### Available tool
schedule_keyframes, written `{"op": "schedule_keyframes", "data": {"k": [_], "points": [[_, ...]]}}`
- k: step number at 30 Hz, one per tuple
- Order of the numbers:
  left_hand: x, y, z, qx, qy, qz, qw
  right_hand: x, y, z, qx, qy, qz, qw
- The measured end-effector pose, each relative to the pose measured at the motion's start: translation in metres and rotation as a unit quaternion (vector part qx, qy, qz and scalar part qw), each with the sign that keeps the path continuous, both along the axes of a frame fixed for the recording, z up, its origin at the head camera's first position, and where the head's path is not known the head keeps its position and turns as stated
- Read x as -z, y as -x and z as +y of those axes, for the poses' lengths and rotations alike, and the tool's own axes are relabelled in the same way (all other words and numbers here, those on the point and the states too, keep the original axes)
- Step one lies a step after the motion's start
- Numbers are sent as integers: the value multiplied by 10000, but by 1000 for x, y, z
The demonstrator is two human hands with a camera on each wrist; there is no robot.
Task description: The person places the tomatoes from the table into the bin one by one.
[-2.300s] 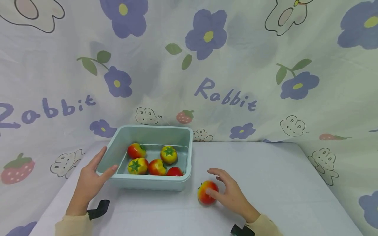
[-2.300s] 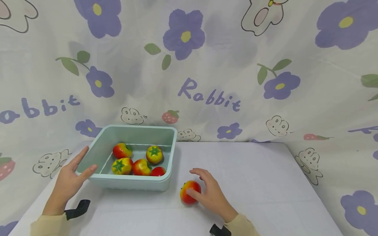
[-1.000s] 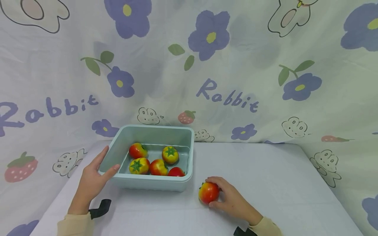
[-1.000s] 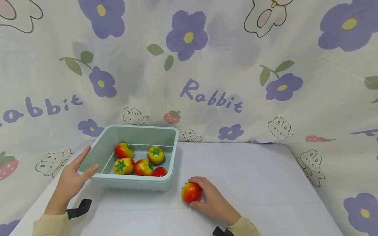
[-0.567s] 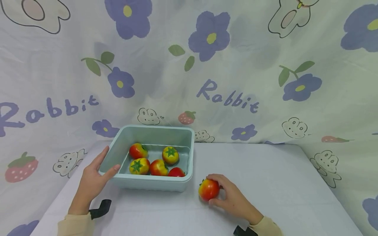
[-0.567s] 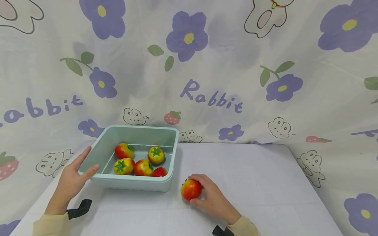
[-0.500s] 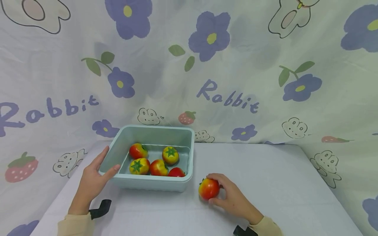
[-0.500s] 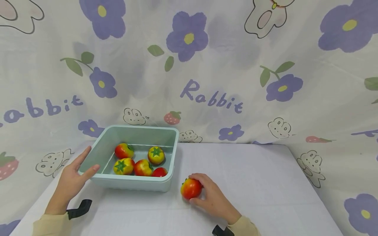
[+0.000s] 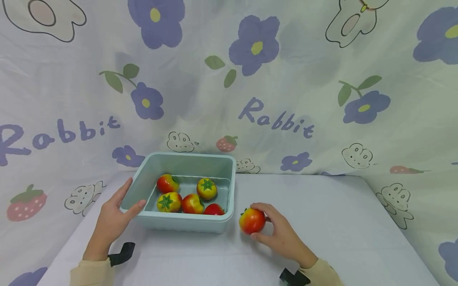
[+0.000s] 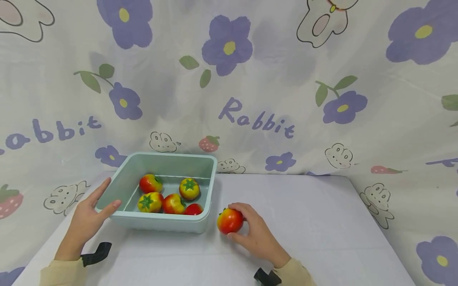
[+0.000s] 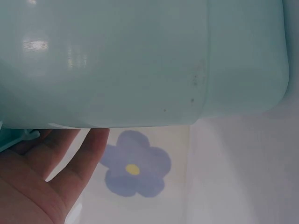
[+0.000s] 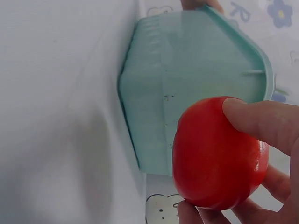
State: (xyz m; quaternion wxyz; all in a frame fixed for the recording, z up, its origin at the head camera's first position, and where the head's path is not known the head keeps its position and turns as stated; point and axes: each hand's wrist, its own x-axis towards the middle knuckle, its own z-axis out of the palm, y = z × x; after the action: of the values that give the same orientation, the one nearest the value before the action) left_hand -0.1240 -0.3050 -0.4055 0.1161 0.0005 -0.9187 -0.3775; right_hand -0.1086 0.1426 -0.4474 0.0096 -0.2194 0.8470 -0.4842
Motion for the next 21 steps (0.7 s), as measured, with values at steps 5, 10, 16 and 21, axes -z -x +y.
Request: {"op": "schedule_keyframes", "data": {"k": [5, 10, 16, 21], "points": [[0, 0, 0, 4, -33, -29, 10000, -5, 1, -3, 34, 79, 250, 9997], [0, 0, -1, -8, 17, -49, 10000, -11, 3, -5, 175, 114, 422, 9989], [0, 1, 0, -10, 7, -45, 10000, -18, 6, -7, 321, 234, 471, 9981], [-1, 0, 0, -8, -3, -19, 10000, -23, 8, -10, 394, 300, 534, 9973]]}}
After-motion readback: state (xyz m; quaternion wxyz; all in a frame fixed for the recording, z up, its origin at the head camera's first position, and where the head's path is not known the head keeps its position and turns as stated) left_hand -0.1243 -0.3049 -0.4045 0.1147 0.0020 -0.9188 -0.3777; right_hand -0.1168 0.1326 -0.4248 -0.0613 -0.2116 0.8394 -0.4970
